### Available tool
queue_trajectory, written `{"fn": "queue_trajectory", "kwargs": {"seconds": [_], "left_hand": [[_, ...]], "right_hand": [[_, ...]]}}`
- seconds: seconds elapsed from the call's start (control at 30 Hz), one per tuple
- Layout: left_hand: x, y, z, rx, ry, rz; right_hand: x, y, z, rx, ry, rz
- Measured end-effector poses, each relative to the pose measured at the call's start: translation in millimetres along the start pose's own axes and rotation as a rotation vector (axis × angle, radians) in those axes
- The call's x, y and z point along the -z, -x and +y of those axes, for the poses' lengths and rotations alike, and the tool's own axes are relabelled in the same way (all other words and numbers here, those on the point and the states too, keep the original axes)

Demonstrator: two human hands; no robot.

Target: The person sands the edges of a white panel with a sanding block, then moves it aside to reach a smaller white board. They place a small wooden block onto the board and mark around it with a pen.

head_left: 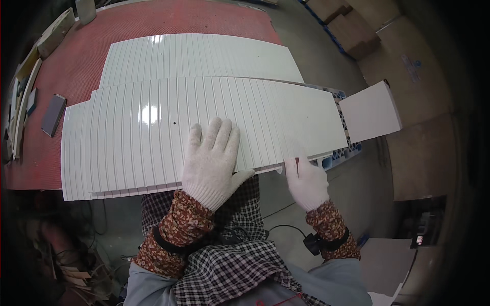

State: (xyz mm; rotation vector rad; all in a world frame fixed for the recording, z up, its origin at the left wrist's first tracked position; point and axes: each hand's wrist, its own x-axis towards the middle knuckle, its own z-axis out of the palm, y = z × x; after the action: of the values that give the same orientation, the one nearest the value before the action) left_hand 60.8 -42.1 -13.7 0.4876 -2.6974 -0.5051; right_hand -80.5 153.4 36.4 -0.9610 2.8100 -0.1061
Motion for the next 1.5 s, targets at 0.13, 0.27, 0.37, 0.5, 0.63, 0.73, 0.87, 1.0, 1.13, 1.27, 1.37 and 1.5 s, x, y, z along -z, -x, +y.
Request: {"fn": "queue_trajectory", "kwargs": {"seconds": [0.13, 0.27, 0.37, 0.5, 0.63, 0.73, 0.87, 1.0, 1.13, 1.27, 1.37, 1.5], "left_hand": [[-4.4, -0.8, 0.5, -0.013, -0.005, 0.02], [-1.5, 0.6, -1.1, -0.03, 0.013, 0.034], [-0.6, -2.0, -1.9, -0.025, 0.016, 0.041], [-0.6, -1.1, -0.4, -0.011, 0.029, 0.026], [2.4, -3.7, 0.9, -0.008, 0.042, 0.003], [7.1, -5.5, 1.1, -0.007, 0.047, -0.015], [1.9, -1.1, -0.4, 0.002, 0.057, -0.002], [5.9, -1.4, 2.6, -0.005, 0.066, -0.013], [1.9, 1.1, 1.3, -0.004, 0.061, 0.013], [0.1, -1.9, 0.8, -0.007, 0.063, 0.006], [0.0, -1.5, 0.8, -0.011, 0.054, 0.021], [0.5, -1.0, 0.4, 0.004, 0.027, 0.024]], "right_hand": [[-8.1, 23.9, 2.0, -0.016, -0.033, 0.0], [1.3, 15.7, -19.9, -0.075, -0.185, 0.076], [-2.2, 5.0, -24.0, -0.036, -0.117, 0.049], [-1.3, 2.9, -20.4, -0.041, -0.103, 0.029], [5.1, -24.9, -20.7, 0.051, 0.015, 0.008], [2.0, -76.5, -29.5, 0.073, 0.09, 0.015], [12.2, -154.7, -60.4, 0.066, 0.159, -0.012], [21.0, -214.8, -74.5, 0.101, 0.172, 0.023], [23.4, -243.3, -81.9, 0.109, 0.168, -0.022], [16.2, -208.3, -74.4, 0.045, 0.158, 0.004], [14.4, -160.8, -62.3, 0.054, 0.141, 0.014], [7.7, -84.8, -40.8, 0.053, 0.12, 0.015]]}}
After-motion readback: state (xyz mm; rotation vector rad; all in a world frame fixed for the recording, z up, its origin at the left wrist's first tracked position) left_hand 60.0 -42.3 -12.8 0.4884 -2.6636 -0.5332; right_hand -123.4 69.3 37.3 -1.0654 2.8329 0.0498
